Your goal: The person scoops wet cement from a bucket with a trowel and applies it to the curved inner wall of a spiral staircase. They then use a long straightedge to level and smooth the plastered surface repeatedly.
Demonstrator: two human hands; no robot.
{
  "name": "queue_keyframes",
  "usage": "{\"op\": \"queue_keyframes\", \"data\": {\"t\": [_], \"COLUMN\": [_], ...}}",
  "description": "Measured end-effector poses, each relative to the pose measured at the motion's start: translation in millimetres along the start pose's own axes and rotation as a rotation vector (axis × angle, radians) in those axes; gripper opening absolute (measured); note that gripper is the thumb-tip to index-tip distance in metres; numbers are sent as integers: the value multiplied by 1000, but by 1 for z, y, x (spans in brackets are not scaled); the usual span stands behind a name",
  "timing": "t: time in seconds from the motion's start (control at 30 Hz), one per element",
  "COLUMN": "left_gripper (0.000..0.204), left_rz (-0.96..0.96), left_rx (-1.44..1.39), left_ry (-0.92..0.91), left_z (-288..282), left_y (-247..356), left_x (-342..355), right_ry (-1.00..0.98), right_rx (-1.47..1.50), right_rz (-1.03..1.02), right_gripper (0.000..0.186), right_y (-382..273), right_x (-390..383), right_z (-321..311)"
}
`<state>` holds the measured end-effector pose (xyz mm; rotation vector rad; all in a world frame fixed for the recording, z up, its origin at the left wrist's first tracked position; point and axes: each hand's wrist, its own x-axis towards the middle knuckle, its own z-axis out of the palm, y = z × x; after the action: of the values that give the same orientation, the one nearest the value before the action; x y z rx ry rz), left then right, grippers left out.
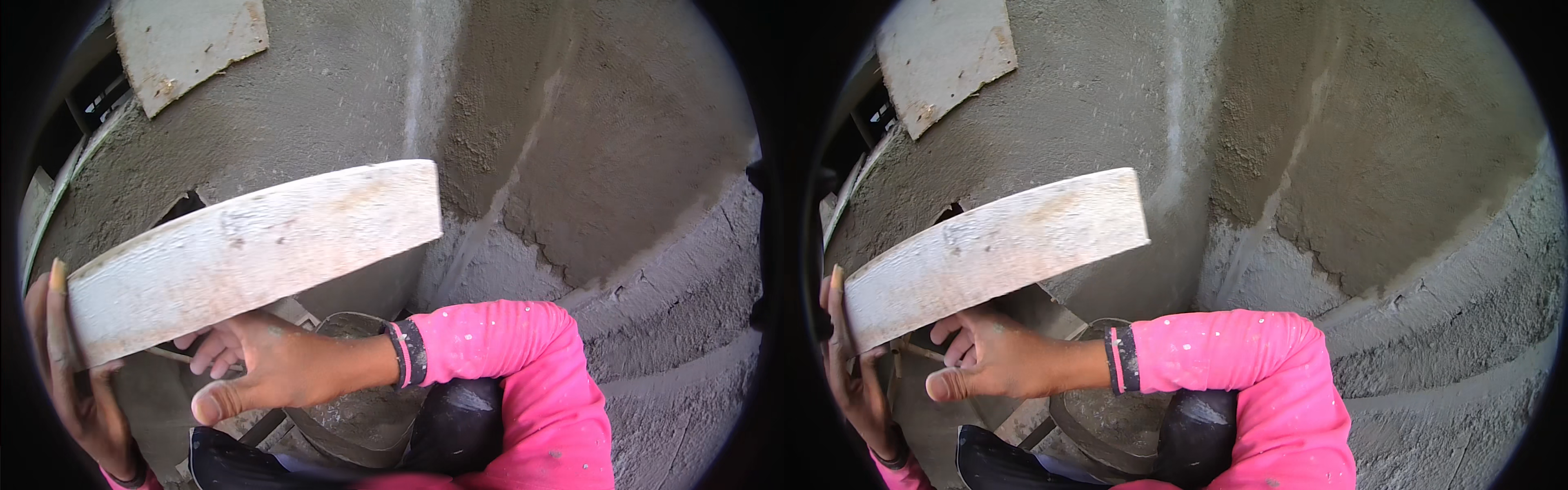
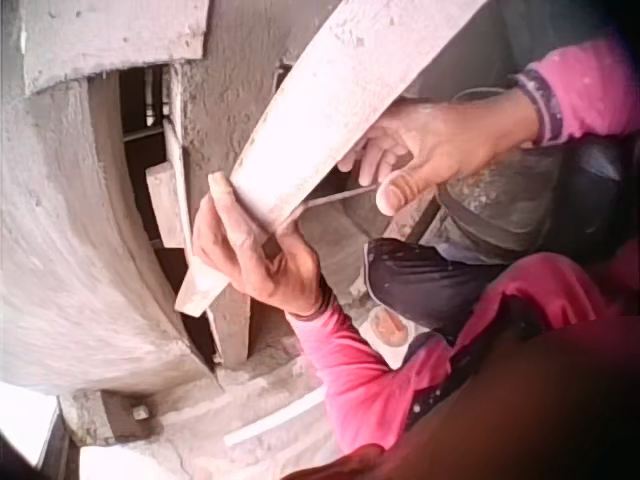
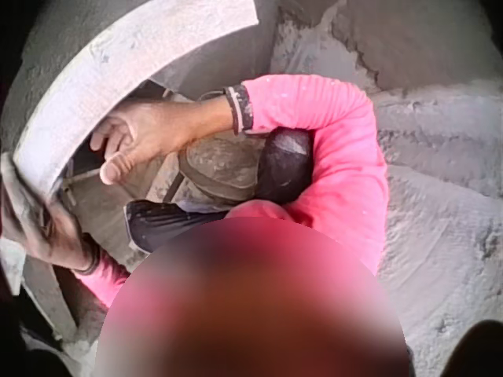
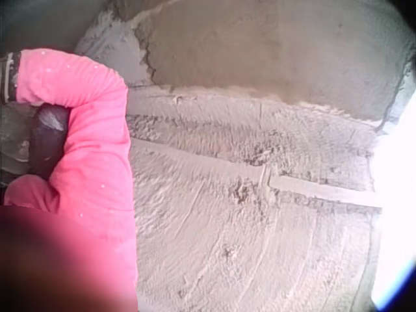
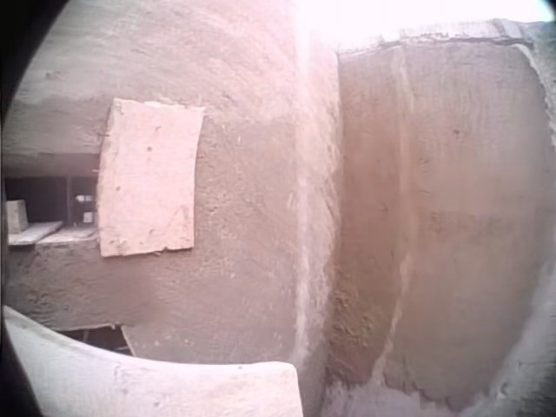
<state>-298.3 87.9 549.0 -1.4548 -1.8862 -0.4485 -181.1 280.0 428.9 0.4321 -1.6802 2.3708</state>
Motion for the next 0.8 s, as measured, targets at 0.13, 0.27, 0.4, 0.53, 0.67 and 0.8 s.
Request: {"op": "queue_keyframes", "data": {"t": [0.13,0.27,0.4,0.53,0.67,0.8], "left_gripper": [60,64,72,70,64,55], "left_rz": [164,112,61,130,166,-90], "left_rx": [-59,-282,-418,-592,-855,-936], "left_ry": [-72,-22,-80,-190,-269,-329], "left_z": [63,134,183,234,275,299], "left_y": [77,150,215,264,284,269], "left_x": [40,74,86,83,64,18], "right_ry": [186,453,722,1081,1386,1607], "right_rx": [191,456,427,292,295,306], "right_rz": [-224,-261,-351,-389,-487,-560], "right_gripper": [62,46,36,32,29,31], "right_y": [-27,-50,-61,-48,-12,27], "right_x": [-46,-89,-138,-198,-268,-342], "right_z": [-50,-95,-140,-177,-216,-244]}}
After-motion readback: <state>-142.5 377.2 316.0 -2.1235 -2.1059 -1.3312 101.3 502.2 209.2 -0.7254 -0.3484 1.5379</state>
